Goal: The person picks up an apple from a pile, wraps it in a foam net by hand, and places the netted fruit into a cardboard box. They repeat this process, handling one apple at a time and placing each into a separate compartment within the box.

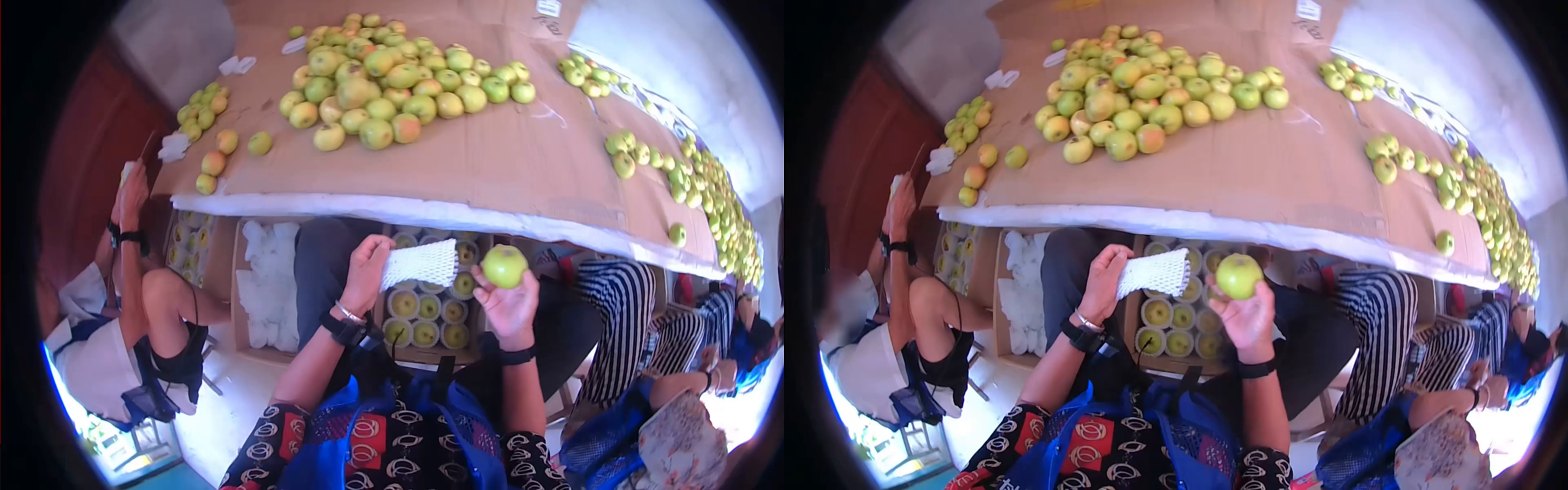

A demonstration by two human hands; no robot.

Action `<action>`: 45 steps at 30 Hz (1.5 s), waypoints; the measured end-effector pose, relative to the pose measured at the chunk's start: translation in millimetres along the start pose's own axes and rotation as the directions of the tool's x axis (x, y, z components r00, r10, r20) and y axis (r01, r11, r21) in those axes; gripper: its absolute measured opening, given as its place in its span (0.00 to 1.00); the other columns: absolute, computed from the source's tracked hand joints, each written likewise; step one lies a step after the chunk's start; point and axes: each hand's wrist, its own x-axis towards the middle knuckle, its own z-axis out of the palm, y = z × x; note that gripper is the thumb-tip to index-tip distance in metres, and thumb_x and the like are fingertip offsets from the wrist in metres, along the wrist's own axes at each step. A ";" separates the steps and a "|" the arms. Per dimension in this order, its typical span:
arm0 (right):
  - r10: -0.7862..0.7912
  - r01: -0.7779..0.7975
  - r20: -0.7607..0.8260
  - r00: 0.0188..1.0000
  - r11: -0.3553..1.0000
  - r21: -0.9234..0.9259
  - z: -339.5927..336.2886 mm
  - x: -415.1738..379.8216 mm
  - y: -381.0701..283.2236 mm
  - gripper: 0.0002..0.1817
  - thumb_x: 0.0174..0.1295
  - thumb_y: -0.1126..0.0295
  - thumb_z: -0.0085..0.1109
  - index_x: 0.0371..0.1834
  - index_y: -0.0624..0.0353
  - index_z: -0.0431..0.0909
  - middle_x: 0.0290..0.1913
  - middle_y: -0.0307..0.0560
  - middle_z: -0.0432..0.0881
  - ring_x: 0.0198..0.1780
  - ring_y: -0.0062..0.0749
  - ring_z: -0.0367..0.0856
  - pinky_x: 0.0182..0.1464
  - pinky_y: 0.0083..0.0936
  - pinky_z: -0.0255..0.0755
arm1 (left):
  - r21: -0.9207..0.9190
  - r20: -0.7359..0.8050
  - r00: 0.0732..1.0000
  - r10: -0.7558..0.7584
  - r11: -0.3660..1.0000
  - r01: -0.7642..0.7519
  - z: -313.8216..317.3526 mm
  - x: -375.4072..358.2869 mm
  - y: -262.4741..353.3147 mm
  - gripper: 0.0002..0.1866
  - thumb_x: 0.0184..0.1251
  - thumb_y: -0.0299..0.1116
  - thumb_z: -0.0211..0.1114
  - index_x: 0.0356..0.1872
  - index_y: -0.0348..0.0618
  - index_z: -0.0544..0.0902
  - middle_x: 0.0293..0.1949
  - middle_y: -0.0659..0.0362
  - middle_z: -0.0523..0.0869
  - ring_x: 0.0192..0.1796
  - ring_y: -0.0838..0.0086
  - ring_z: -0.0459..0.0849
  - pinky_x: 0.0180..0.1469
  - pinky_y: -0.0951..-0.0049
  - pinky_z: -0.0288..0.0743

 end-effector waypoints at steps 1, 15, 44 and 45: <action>0.020 -0.020 -0.006 1.000 1.000 0.021 -10.4 -2.5 2.9 0.30 0.57 0.54 0.53 0.59 0.59 0.61 0.54 0.51 0.71 0.53 0.45 0.72 0.40 0.32 0.76 | 0.013 0.008 1.000 -0.003 1.000 0.003 4.0 1.2 -5.2 0.06 0.68 0.30 0.50 0.35 0.39 0.74 0.30 0.65 0.76 0.31 0.86 0.74 0.33 0.84 0.70; -0.092 0.101 0.100 0.991 0.991 -0.085 -38.7 -11.4 38.4 0.28 0.56 0.60 0.55 0.59 0.61 0.62 0.54 0.47 0.70 0.55 0.33 0.70 0.59 0.38 0.62 | 0.110 -0.030 0.996 -0.087 0.990 0.089 20.7 -10.1 -16.6 0.06 0.67 0.30 0.50 0.35 0.40 0.75 0.28 0.66 0.75 0.29 0.87 0.72 0.31 0.85 0.68; -0.103 0.144 0.103 0.989 0.812 -0.566 -31.9 -2.2 70.6 0.28 0.47 0.77 0.60 0.54 0.61 0.64 0.48 0.40 0.71 0.51 0.23 0.70 0.55 0.22 0.64 | 0.097 0.208 0.930 -0.302 0.953 0.287 38.1 -20.9 -26.7 0.12 0.68 0.36 0.52 0.47 0.42 0.72 0.39 0.64 0.78 0.38 0.84 0.78 0.37 0.81 0.74; -0.090 0.112 0.067 0.994 0.849 -0.516 -35.1 -0.8 71.5 0.28 0.46 0.76 0.61 0.53 0.61 0.64 0.48 0.40 0.71 0.51 0.23 0.70 0.55 0.22 0.65 | 0.132 0.182 0.934 -0.306 0.949 0.285 35.6 -19.3 -29.6 0.11 0.66 0.35 0.54 0.46 0.42 0.72 0.38 0.65 0.78 0.38 0.85 0.77 0.36 0.82 0.73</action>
